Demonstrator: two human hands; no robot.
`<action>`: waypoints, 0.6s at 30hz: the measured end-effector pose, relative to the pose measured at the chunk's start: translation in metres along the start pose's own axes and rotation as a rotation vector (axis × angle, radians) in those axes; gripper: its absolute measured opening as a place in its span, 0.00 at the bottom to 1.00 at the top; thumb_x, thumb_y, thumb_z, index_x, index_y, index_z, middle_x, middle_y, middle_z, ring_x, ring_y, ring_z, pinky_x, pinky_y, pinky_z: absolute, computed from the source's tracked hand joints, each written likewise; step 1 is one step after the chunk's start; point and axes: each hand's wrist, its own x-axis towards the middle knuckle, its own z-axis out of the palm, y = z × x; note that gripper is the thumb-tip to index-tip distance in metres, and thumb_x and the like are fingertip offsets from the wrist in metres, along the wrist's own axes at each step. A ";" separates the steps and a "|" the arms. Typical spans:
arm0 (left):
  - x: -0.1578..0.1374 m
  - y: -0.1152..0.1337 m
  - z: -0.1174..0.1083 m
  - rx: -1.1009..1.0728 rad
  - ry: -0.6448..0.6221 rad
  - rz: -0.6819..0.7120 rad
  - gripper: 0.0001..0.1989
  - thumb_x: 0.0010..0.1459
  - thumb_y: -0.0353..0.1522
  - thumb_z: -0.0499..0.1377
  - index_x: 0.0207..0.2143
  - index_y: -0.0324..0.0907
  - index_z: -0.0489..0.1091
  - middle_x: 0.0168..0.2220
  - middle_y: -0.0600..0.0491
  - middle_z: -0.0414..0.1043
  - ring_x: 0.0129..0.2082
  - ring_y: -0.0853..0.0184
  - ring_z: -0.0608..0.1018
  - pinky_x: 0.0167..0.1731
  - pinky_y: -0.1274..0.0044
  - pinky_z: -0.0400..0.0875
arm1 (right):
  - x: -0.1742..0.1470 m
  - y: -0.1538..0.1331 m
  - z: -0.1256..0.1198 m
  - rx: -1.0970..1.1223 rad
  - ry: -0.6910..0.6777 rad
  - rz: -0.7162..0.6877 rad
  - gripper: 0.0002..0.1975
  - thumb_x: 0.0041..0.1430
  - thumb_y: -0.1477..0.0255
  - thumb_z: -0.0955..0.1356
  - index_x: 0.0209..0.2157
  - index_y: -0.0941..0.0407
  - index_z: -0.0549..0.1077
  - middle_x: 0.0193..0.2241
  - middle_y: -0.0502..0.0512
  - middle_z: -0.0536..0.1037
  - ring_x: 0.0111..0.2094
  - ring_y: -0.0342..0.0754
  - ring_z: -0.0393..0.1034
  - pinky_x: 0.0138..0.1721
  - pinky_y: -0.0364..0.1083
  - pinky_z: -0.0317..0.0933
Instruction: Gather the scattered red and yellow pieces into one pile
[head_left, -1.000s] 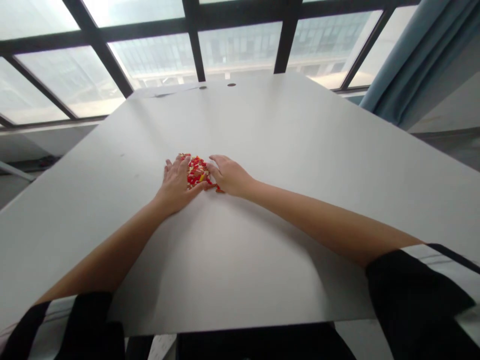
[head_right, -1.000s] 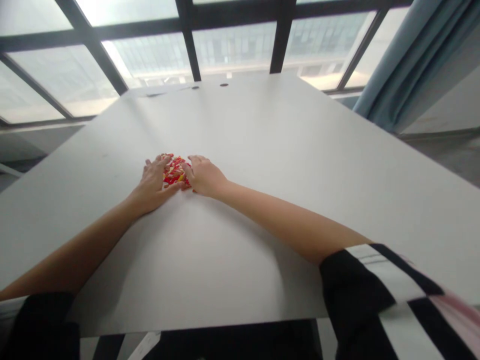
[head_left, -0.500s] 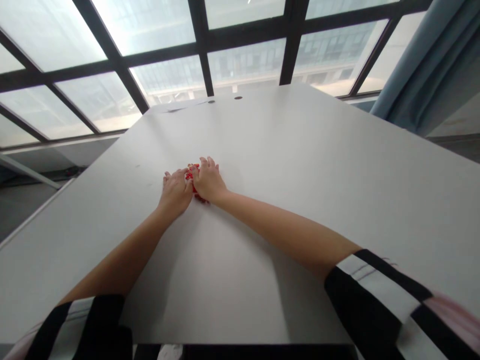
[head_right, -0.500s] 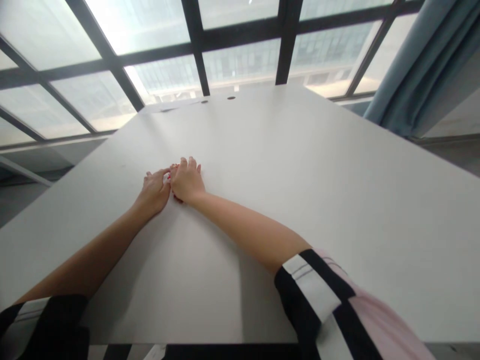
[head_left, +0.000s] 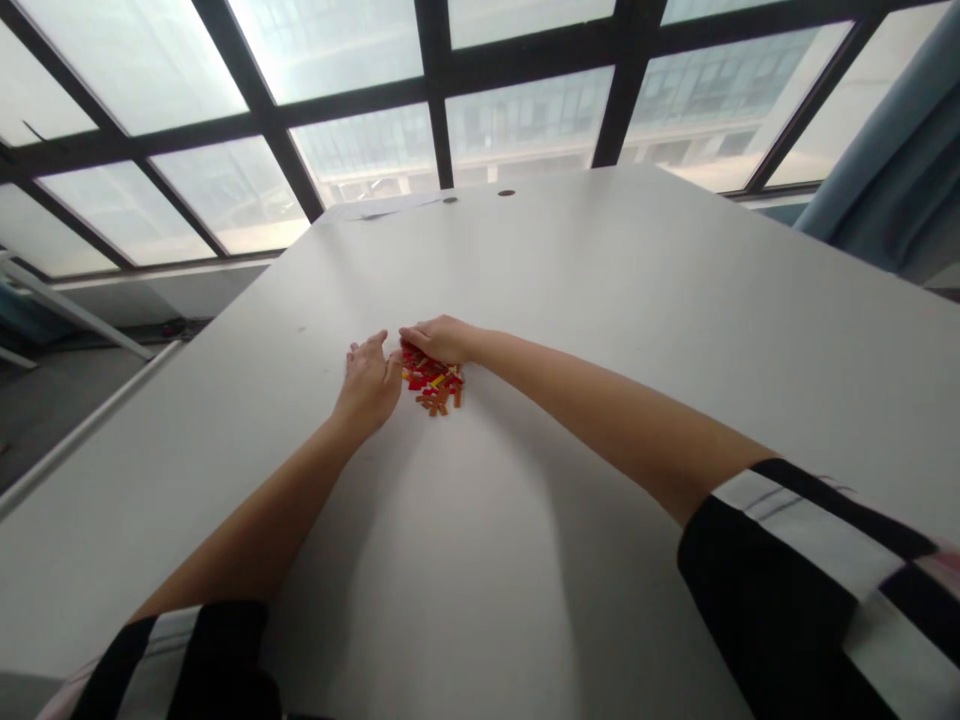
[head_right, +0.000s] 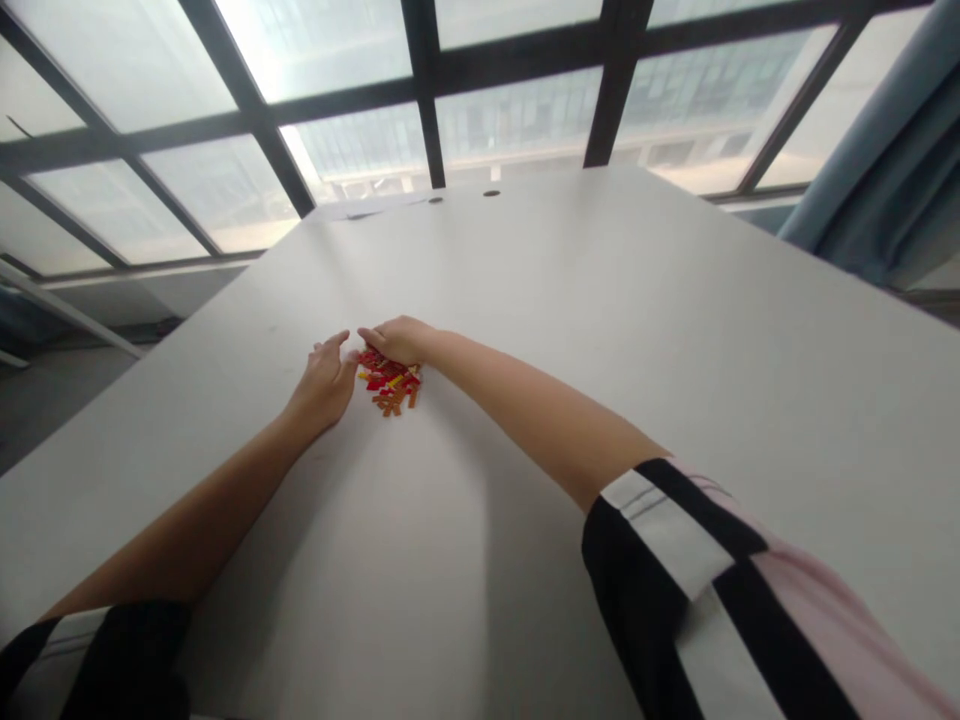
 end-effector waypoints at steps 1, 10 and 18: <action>0.000 -0.002 0.001 -0.009 -0.004 0.001 0.33 0.70 0.44 0.45 0.69 0.32 0.58 0.70 0.34 0.60 0.75 0.44 0.54 0.73 0.51 0.45 | -0.005 0.000 -0.003 -0.009 -0.049 -0.021 0.25 0.73 0.54 0.63 0.37 0.56 0.84 0.40 0.59 0.86 0.45 0.52 0.80 0.48 0.45 0.66; -0.001 0.008 -0.003 0.061 -0.090 -0.017 0.30 0.73 0.39 0.41 0.66 0.30 0.63 0.69 0.33 0.63 0.74 0.46 0.56 0.73 0.53 0.45 | -0.100 0.011 -0.028 -0.065 -0.214 -0.243 0.36 0.73 0.53 0.60 0.72 0.60 0.57 0.71 0.70 0.61 0.70 0.60 0.59 0.70 0.58 0.52; -0.008 0.019 -0.003 0.053 -0.067 0.081 0.29 0.72 0.38 0.39 0.62 0.33 0.67 0.65 0.39 0.70 0.71 0.50 0.64 0.73 0.55 0.49 | -0.114 -0.004 0.000 -0.215 -0.300 -0.130 0.52 0.69 0.46 0.60 0.74 0.73 0.41 0.74 0.81 0.38 0.76 0.68 0.29 0.74 0.64 0.31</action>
